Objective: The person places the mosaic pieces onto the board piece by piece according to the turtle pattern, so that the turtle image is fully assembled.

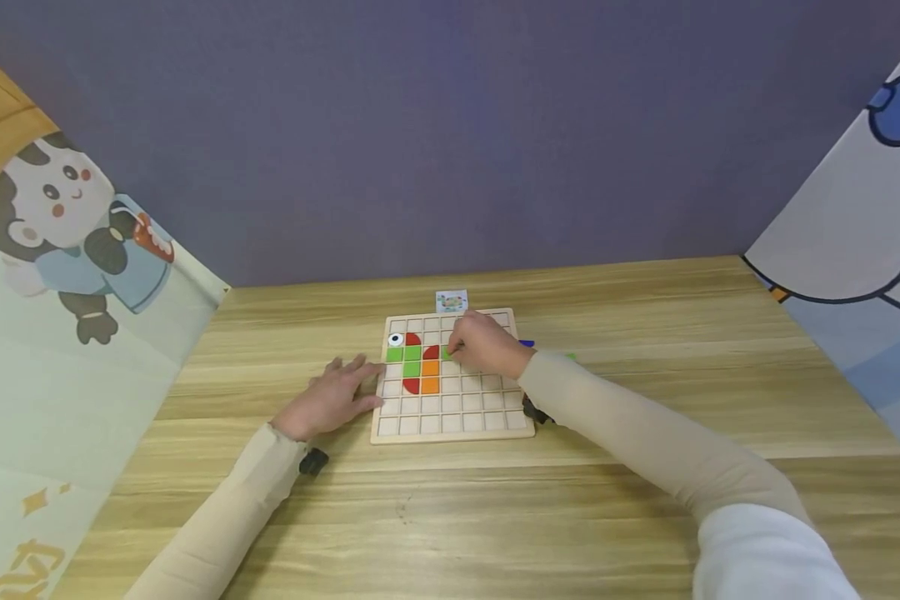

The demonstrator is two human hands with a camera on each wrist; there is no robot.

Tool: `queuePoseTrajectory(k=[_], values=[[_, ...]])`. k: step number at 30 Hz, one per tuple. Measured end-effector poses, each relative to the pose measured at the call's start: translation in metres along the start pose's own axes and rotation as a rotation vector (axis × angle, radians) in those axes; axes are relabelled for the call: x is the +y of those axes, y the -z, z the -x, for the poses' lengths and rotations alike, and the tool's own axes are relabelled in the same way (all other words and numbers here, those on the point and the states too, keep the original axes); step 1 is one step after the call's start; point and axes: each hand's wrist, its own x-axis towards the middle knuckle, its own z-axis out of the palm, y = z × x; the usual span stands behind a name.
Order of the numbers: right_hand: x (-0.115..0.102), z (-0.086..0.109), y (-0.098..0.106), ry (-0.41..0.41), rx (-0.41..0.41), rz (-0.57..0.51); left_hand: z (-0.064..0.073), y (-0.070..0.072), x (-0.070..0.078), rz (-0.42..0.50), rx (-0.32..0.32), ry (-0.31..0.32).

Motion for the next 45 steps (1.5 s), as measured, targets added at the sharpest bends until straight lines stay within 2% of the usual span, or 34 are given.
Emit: queuePoseTrajectory(k=[6, 13, 22, 37, 45], values=[[-0.002, -0.006, 0.001, -0.029, -0.001, 0.014, -0.002, 0.001, 0.001, 0.003, 0.001, 0.004], [-0.001, -0.011, 0.001, -0.008, 0.0, 0.061, -0.005, 0.0, 0.002, -0.006, 0.006, 0.012], [0.003, -0.009, 0.006, -0.007, -0.035, 0.055, -0.007, 0.001, 0.003, -0.008, 0.001, 0.018], [0.013, 0.027, 0.032, -0.113, -0.041, 0.027, -0.007, 0.0, 0.003, -0.011, 0.01, 0.0], [0.02, 0.056, 0.047, -0.115, -0.009, 0.059, -0.004, 0.001, 0.005, 0.001, 0.018, -0.005]])
